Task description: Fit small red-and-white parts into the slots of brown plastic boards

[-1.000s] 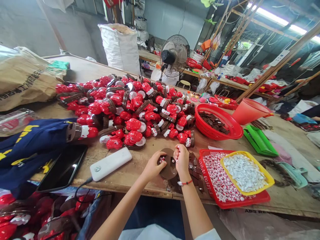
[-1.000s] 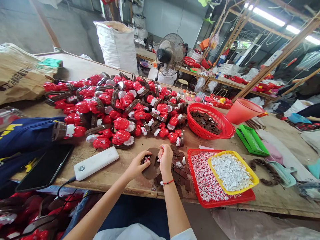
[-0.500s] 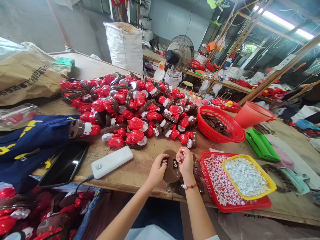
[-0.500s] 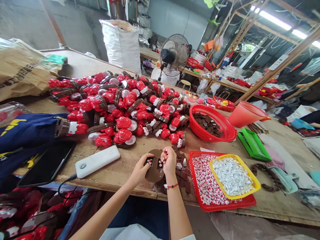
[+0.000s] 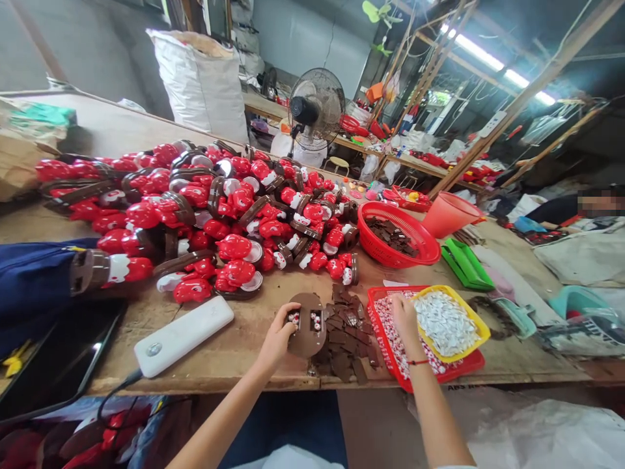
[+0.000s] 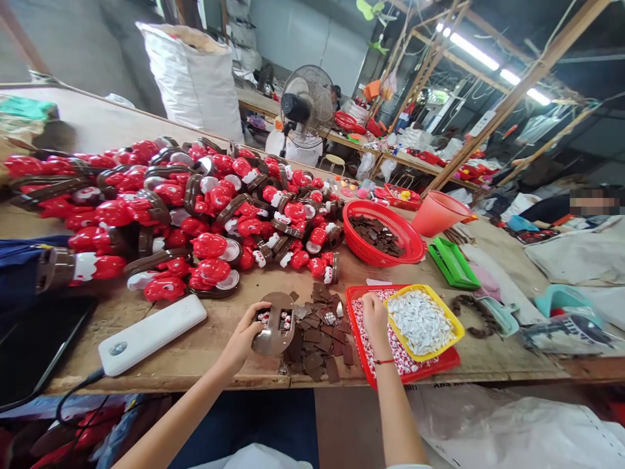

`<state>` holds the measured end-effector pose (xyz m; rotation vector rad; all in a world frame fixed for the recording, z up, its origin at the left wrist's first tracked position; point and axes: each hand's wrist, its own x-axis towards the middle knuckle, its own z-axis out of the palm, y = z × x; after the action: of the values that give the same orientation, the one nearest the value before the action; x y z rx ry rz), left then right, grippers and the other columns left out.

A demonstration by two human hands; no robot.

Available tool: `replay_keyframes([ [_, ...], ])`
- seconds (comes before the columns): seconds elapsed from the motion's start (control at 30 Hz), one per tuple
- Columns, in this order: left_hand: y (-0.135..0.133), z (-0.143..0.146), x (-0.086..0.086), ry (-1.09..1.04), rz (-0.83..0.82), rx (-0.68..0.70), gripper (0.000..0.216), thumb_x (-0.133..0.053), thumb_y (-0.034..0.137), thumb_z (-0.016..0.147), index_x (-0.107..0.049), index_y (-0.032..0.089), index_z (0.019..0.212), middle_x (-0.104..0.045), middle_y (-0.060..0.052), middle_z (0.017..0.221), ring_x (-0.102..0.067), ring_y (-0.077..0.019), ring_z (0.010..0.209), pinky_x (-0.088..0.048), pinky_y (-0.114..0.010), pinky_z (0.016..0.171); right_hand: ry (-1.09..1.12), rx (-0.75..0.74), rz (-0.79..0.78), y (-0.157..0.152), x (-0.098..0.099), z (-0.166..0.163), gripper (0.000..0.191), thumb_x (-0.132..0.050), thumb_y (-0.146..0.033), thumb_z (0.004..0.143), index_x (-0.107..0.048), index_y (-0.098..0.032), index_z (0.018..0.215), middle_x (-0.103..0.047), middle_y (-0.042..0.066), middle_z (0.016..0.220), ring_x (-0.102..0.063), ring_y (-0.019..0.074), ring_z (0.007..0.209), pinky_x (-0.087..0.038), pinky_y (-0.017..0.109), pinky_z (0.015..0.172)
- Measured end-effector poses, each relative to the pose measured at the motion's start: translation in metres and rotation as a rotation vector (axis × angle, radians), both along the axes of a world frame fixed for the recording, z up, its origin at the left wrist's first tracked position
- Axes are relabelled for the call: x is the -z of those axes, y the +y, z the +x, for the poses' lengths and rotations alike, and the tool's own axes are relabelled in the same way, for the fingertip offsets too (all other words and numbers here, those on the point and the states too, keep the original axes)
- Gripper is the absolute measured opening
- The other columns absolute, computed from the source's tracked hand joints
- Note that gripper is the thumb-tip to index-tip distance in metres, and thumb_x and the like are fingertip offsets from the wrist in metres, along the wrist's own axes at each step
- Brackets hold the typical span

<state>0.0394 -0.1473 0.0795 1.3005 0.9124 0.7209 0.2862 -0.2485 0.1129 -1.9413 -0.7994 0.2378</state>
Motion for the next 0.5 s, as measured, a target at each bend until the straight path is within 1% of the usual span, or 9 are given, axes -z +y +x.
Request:
replay_keyframes([
  [0.07,0.0,-0.005,-0.001,-0.01,-0.068,-0.06,0.042,-0.037,0.017,0.056,-0.052,0.02,0.095,-0.055,-0.002,0.103,-0.049,-0.0186,0.096,-0.038,-0.03,0.082,-0.081,-0.009,-0.108,-0.017,0.008,0.022,0.021,-0.039,-0.032,0.067,-0.038,-0.019,0.051,-0.038,-0.003,0.049,-0.033,0.0099,0.05,-0.029,0.023,0.053],
  [0.13,-0.003,-0.011,-0.003,-0.016,-0.125,-0.124,0.042,-0.038,0.017,0.054,-0.053,0.02,0.093,-0.056,-0.002,0.101,-0.051,-0.0185,0.09,-0.04,-0.027,0.074,-0.133,-0.077,-0.212,-0.027,0.018,0.034,0.017,-0.042,-0.028,0.065,-0.045,-0.018,0.052,-0.046,-0.001,0.052,-0.04,0.0118,0.054,-0.033,0.024,0.059],
  [0.2,-0.008,-0.017,-0.007,-0.025,-0.16,-0.167,0.041,-0.04,0.018,0.053,-0.055,0.02,0.091,-0.058,-0.001,0.098,-0.052,-0.0181,0.084,-0.042,-0.026,0.068,-0.172,-0.173,-0.291,-0.033,0.026,0.037,0.011,-0.045,-0.024,0.062,-0.053,-0.017,0.057,-0.055,0.002,0.062,-0.048,0.0144,0.064,-0.037,0.025,0.066],
  [0.3,-0.018,-0.023,-0.011,-0.029,-0.21,-0.192,0.039,-0.042,0.02,0.053,-0.056,0.021,0.089,-0.061,0.0,0.091,-0.054,-0.0174,0.077,-0.042,-0.024,0.062,-0.233,-0.265,-0.363,-0.037,0.032,0.038,0.017,-0.045,-0.022,0.064,-0.059,-0.016,0.07,-0.061,0.004,0.077,-0.053,0.016,0.075,-0.039,0.026,0.073],
  [0.37,-0.022,-0.025,-0.012,-0.022,-0.237,-0.192,0.038,-0.044,0.022,0.053,-0.057,0.021,0.088,-0.061,0.0,0.088,-0.055,-0.0174,0.074,-0.042,-0.024,0.059,-0.295,-0.244,-0.387,-0.039,0.031,0.044,0.022,-0.041,-0.022,0.068,-0.06,-0.016,0.077,-0.061,0.005,0.085,-0.054,0.0159,0.081,-0.039,0.026,0.077],
  [0.43,-0.023,-0.024,-0.011,-0.017,-0.244,-0.2,0.037,-0.046,0.024,0.053,-0.058,0.021,0.087,-0.062,0.0,0.088,-0.055,-0.0179,0.074,-0.043,-0.024,0.057,-0.37,-0.159,-0.407,-0.042,0.026,0.056,0.026,-0.036,-0.022,0.073,-0.059,-0.014,0.083,-0.06,0.008,0.09,-0.053,0.0166,0.086,-0.038,0.027,0.08],
  [0.5,-0.023,-0.023,-0.01,-0.023,-0.244,-0.206,0.037,-0.047,0.026,0.053,-0.058,0.022,0.088,-0.061,0.0,0.091,-0.055,-0.0181,0.074,-0.043,-0.024,0.056,-0.439,-0.052,-0.444,-0.045,0.02,0.071,0.028,-0.034,-0.022,0.075,-0.058,-0.012,0.086,-0.058,0.012,0.092,-0.052,0.0183,0.087,-0.037,0.029,0.079],
])
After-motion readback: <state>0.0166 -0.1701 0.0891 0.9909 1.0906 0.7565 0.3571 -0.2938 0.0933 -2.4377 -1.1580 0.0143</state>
